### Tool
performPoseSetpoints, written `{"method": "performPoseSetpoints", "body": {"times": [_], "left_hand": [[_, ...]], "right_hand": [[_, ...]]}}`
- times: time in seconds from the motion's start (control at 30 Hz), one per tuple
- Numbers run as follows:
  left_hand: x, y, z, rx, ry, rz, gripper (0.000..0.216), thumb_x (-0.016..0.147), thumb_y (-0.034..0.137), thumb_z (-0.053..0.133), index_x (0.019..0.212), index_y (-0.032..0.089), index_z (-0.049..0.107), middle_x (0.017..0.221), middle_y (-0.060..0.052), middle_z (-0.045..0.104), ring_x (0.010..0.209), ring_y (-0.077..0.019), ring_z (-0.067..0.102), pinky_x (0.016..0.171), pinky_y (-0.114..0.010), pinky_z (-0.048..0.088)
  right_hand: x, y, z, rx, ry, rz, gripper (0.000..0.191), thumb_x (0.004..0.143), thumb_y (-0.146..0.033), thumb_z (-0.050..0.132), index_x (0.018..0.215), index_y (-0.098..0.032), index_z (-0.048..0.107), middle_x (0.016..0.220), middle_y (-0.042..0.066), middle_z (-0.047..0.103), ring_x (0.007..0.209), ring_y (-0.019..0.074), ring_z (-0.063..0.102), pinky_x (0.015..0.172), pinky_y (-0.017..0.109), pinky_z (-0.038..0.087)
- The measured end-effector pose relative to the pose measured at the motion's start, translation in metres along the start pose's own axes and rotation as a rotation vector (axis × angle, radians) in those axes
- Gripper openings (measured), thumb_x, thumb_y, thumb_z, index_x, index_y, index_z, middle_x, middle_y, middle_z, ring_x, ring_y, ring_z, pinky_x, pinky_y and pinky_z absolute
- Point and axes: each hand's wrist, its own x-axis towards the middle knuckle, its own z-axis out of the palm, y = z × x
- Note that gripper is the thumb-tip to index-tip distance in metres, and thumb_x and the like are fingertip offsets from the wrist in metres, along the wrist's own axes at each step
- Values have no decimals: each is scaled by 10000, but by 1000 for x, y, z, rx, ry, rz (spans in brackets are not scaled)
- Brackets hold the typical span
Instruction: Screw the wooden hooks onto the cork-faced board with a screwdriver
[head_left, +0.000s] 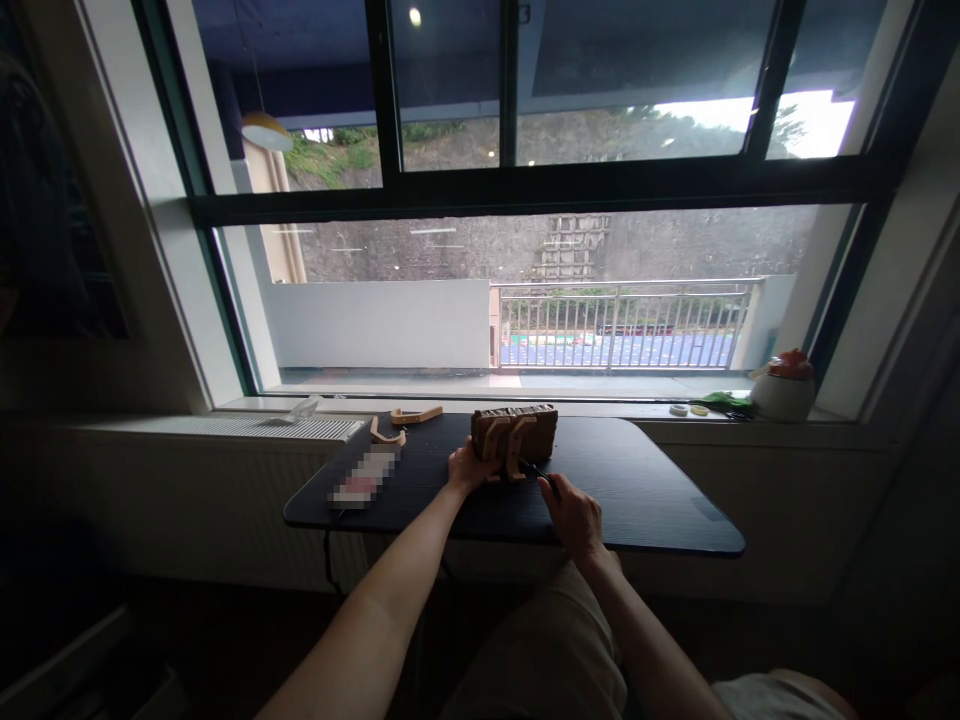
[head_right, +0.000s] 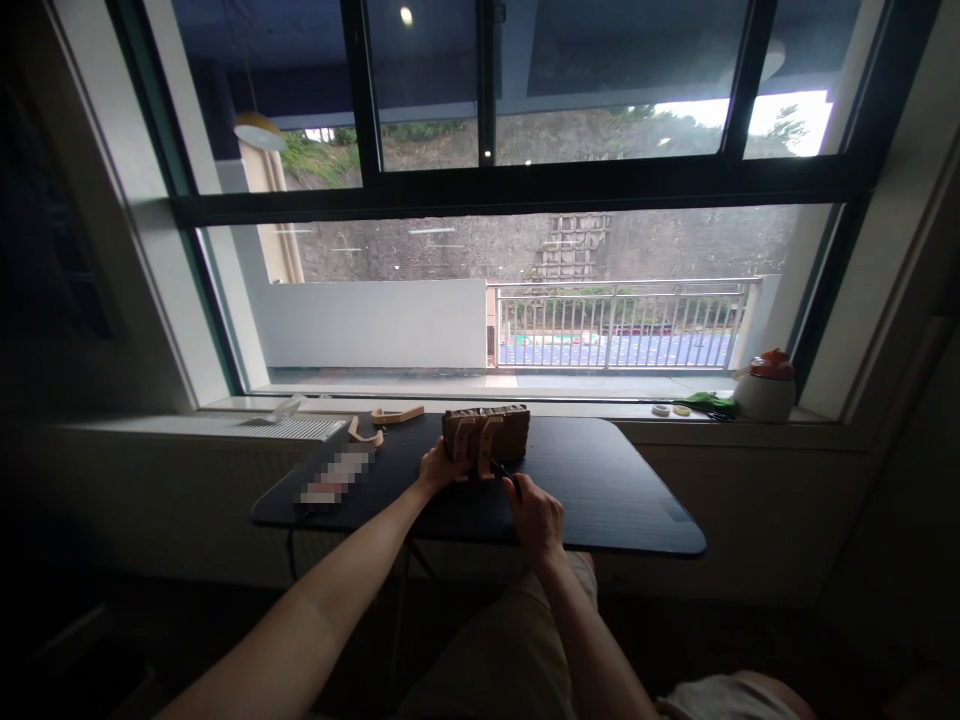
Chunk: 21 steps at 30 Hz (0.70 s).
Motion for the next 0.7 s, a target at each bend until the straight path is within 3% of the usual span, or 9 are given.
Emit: {"method": "performPoseSetpoints", "body": {"times": [0.27,0.43,0.7], "left_hand": [[-1,0,0,2,5,0,582,630,563,652,1065,208,499,987,-70,681,1007,-274,618,850,-323,430],[-1,0,-1,2,5,6,596,630,577,645,1075,210,496,996,-72,678,1009,-280,615,847,-328,432],[-1,0,-1,-6,2,3,612,632,569,649,1098,206,487,992,-71,679,1003,-281,618,850,-335,436]], "right_hand": [[1,0,3,66,24,-50,348,910,-352,394,1171,-171,536,1033,64,670,860,157,634,696,233,417],[-3,1,4,83,-15,-87,279,910,-319,400,1085,-178,565,899,37,692,765,143,642,675,227,413],[-5,1,0,-11,-47,11,346,924,-432,365,935,-186,609,683,23,687,596,169,642,531,255,325]]}}
